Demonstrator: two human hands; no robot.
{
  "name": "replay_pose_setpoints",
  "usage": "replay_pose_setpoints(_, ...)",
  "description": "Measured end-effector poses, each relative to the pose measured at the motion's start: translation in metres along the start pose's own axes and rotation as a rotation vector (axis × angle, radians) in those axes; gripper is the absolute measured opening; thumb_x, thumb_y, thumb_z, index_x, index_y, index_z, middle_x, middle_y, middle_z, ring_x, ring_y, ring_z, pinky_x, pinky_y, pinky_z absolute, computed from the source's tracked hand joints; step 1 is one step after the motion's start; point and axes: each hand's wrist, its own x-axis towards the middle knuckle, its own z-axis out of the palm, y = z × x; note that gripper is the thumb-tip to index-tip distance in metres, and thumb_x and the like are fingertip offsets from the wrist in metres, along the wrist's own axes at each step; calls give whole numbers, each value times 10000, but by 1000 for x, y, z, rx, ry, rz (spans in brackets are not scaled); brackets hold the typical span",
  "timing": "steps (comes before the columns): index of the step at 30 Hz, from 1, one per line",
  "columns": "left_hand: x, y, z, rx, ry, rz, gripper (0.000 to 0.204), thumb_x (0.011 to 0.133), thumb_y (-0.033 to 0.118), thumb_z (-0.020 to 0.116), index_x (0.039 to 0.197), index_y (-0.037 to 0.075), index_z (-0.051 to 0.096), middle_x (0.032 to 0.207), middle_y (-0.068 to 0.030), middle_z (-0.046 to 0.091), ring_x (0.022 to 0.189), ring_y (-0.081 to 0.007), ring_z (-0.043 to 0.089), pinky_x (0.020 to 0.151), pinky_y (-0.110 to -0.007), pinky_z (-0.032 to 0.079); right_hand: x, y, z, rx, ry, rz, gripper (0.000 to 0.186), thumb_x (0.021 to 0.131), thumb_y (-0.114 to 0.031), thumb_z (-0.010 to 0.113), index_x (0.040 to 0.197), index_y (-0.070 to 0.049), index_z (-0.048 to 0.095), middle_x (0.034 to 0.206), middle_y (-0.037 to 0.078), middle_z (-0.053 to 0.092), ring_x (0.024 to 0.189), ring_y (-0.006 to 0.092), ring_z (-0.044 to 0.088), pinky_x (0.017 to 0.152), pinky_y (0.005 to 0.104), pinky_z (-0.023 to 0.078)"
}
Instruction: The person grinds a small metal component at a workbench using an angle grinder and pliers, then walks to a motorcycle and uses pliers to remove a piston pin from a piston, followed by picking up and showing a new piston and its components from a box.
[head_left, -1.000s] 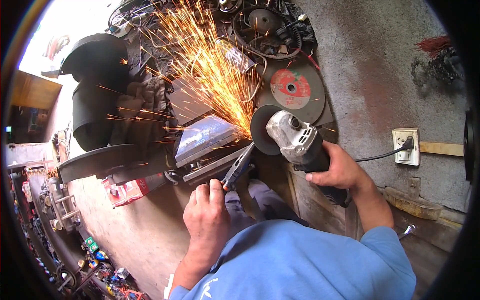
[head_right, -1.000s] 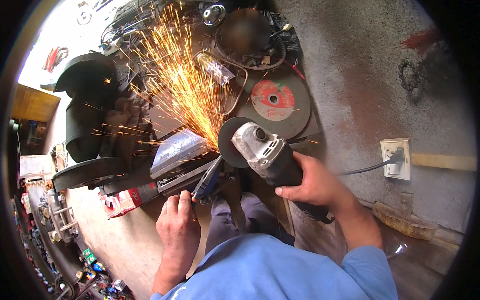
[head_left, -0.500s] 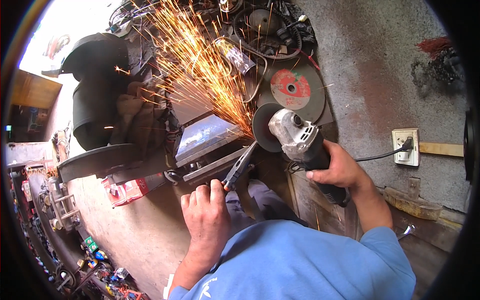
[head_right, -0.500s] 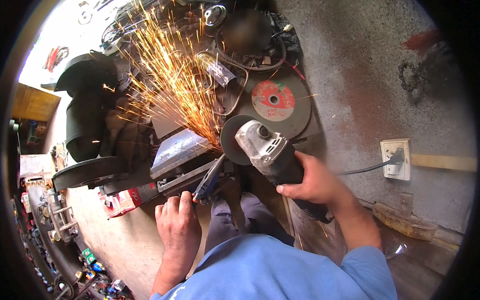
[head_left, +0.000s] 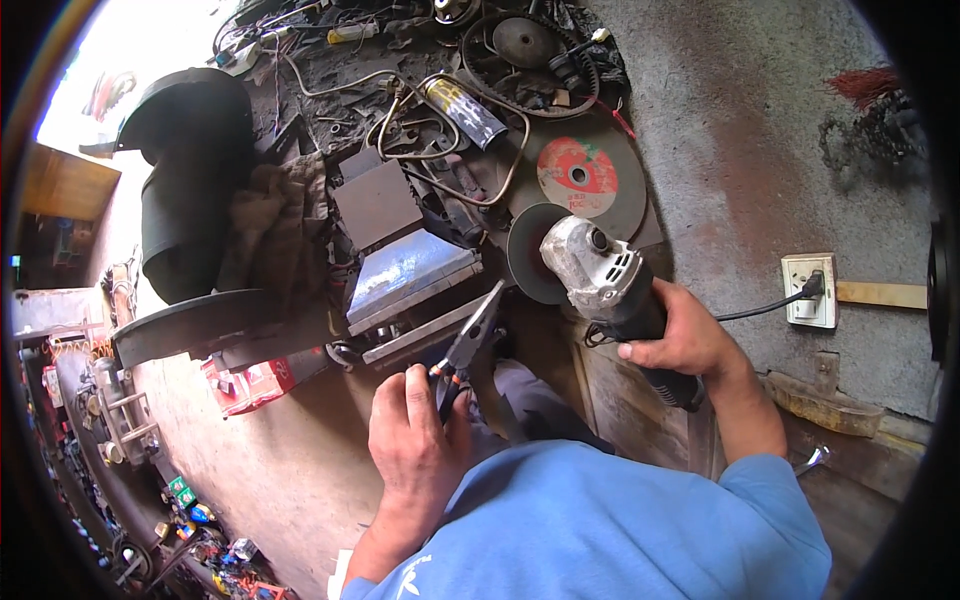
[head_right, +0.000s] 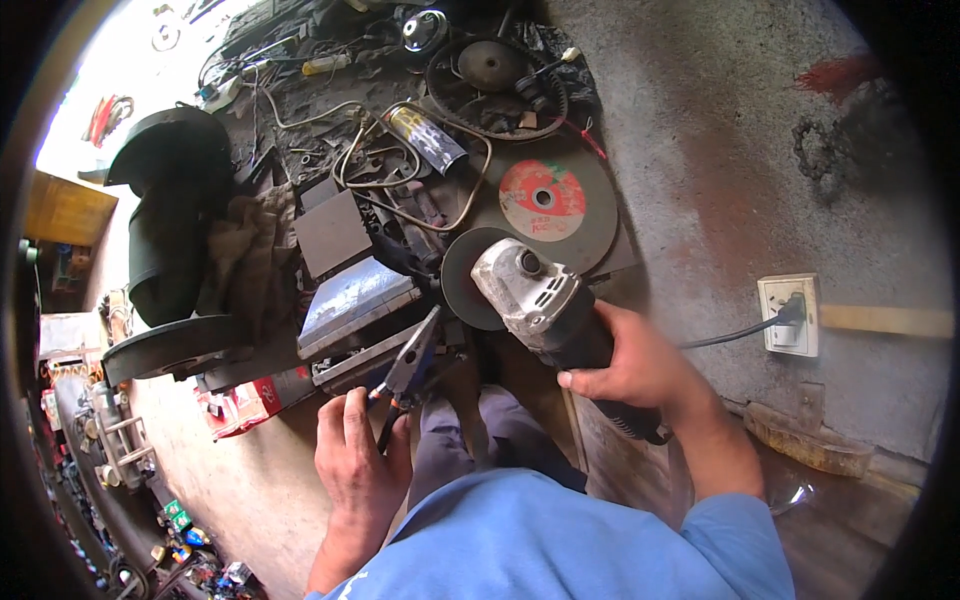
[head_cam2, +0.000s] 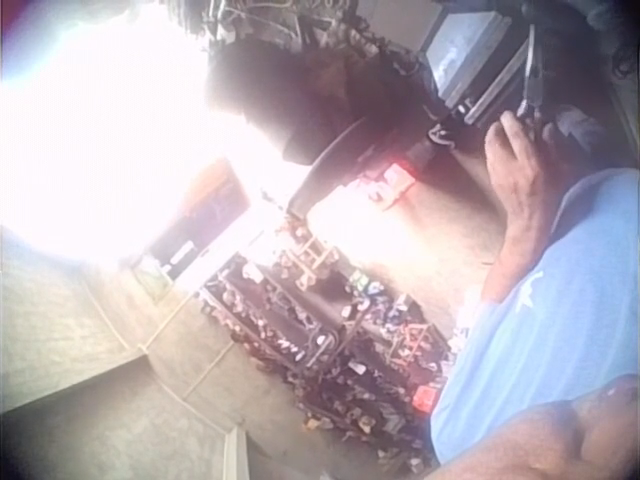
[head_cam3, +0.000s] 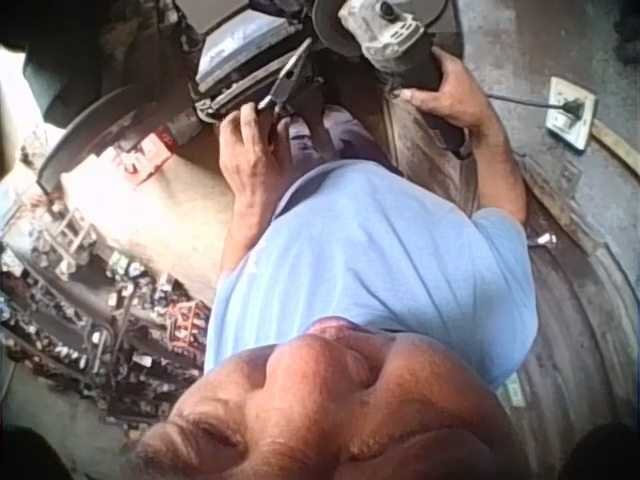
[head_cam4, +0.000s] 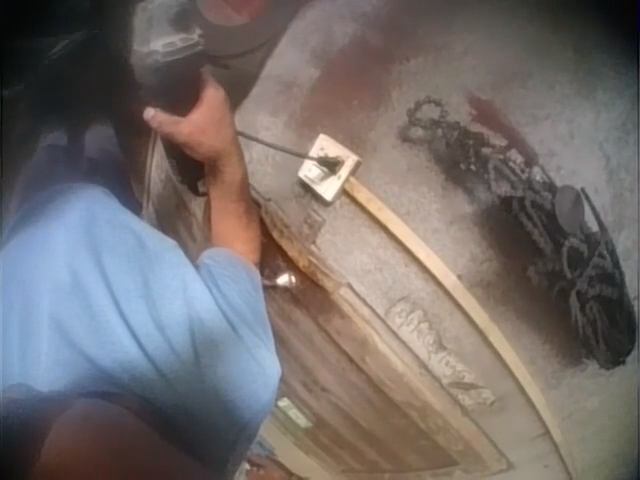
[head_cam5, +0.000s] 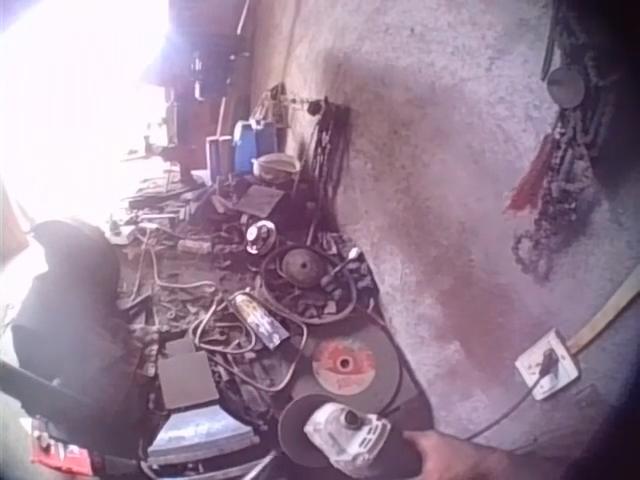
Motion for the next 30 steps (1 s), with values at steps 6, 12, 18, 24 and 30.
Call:
replay_pose_setpoints(6,7,-11,-1,27,-8,45,592,790,191,829,1286,-25,588,1045,-188,642,900,-368,639,750,-438,540,0,-9,2,-41,-11,-19,735,710,-214,867,1331,48,572,1213,104,680,1108,170,611,1031,335,473)
replay_pose_setpoints(12,10,-14,-3,46,-15,87,593,802,201,825,1290,-33,583,1062,-189,627,894,-358,628,744,-434,538,5,-11,5,-121,-45,-89,672,751,-187,854,1329,24,583,1192,115,703,1073,166,631,998,341,496)
replay_pose_setpoints(18,13,-14,-5,56,-12,114,578,811,191,820,1290,-33,586,1062,-190,618,880,-352,618,735,-432,530,7,-6,1,-147,-54,-86,677,753,-188,855,1332,27,578,1176,120,708,1060,157,631,987,337,500)
replay_pose_setpoints(24,13,-15,-4,68,-19,117,584,812,189,822,1298,-31,585,1061,-180,618,873,-342,616,730,-425,526,6,-10,3,-154,-51,-103,691,752,-183,857,1346,28,574,1212,126,698,1089,153,619,1003,336,491)
replay_pose_setpoints(30,12,-14,-4,60,-12,113,583,807,186,826,1296,-28,590,1053,-174,621,869,-339,615,724,-424,527,7,-11,2,-119,-46,-72,686,757,-176,855,1348,32,573,1217,116,697,1094,158,617,1009,339,488)
